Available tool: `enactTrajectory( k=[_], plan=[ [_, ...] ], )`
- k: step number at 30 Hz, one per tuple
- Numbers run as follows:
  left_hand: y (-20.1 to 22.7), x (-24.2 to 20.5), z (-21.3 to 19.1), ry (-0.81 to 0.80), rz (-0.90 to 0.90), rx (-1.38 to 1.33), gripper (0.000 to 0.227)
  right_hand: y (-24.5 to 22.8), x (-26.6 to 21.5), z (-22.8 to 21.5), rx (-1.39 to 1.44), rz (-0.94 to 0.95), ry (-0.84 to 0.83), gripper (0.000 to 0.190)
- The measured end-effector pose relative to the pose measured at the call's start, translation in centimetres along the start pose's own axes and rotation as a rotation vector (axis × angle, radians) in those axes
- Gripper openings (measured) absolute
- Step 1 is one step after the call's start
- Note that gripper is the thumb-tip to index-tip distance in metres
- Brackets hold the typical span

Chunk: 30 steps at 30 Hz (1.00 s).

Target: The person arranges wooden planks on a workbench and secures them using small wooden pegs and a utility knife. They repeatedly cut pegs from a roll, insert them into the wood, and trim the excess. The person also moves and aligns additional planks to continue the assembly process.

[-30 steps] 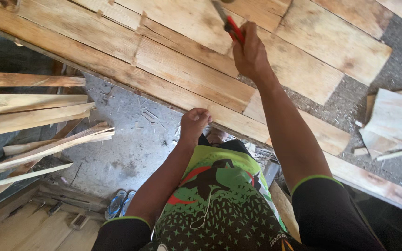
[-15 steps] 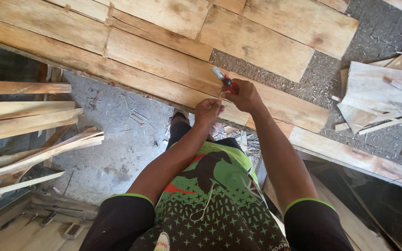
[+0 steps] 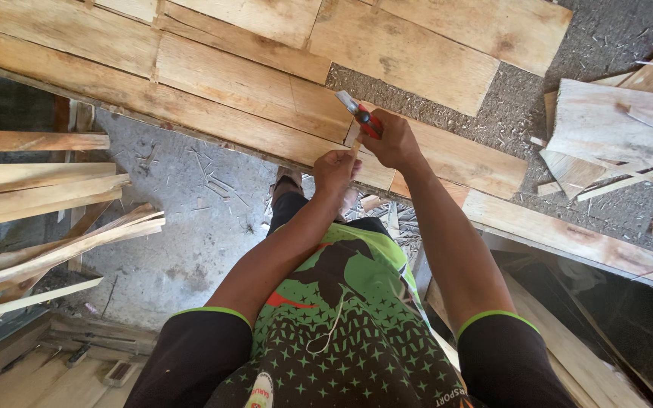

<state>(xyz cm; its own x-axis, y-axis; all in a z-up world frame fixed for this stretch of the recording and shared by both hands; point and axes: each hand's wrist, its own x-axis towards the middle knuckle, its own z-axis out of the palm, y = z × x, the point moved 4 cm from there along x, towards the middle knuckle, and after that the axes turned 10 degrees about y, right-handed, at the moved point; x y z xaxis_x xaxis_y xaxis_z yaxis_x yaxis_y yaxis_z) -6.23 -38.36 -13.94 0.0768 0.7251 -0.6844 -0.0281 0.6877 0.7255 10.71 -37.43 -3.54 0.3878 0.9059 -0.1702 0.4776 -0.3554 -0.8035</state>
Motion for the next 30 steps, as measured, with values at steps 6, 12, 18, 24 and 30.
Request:
enactTrajectory(
  k=[6, 12, 18, 24, 30],
  plan=[
    [1.6, 1.2, -0.3, 0.110, 0.028, 0.090, 0.019, -0.6, 1.2, 2.3, -0.118, -0.050, 0.041, 0.030],
    [2.4, 0.9, -0.4, 0.157, -0.018, 0.154, 0.024, -0.3, 1.1, 3.1, -0.196, -0.064, 0.061, 0.025],
    [2.1, 0.9, -0.5, 0.167, 0.006, 0.157, 0.025, -0.1, 0.9, 3.5, -0.207, -0.076, 0.064, 0.026],
    [2.5, 0.9, -0.5, 0.158, 0.047, 0.169, 0.024, 0.1, 0.8, 3.7, -0.199, -0.057, 0.080, 0.024],
    [4.2, -0.6, -0.7, 0.155, 0.159, 0.297, 0.029, 0.3, 0.7, 3.5, -0.148, -0.111, 0.091, 0.027]
  ],
)
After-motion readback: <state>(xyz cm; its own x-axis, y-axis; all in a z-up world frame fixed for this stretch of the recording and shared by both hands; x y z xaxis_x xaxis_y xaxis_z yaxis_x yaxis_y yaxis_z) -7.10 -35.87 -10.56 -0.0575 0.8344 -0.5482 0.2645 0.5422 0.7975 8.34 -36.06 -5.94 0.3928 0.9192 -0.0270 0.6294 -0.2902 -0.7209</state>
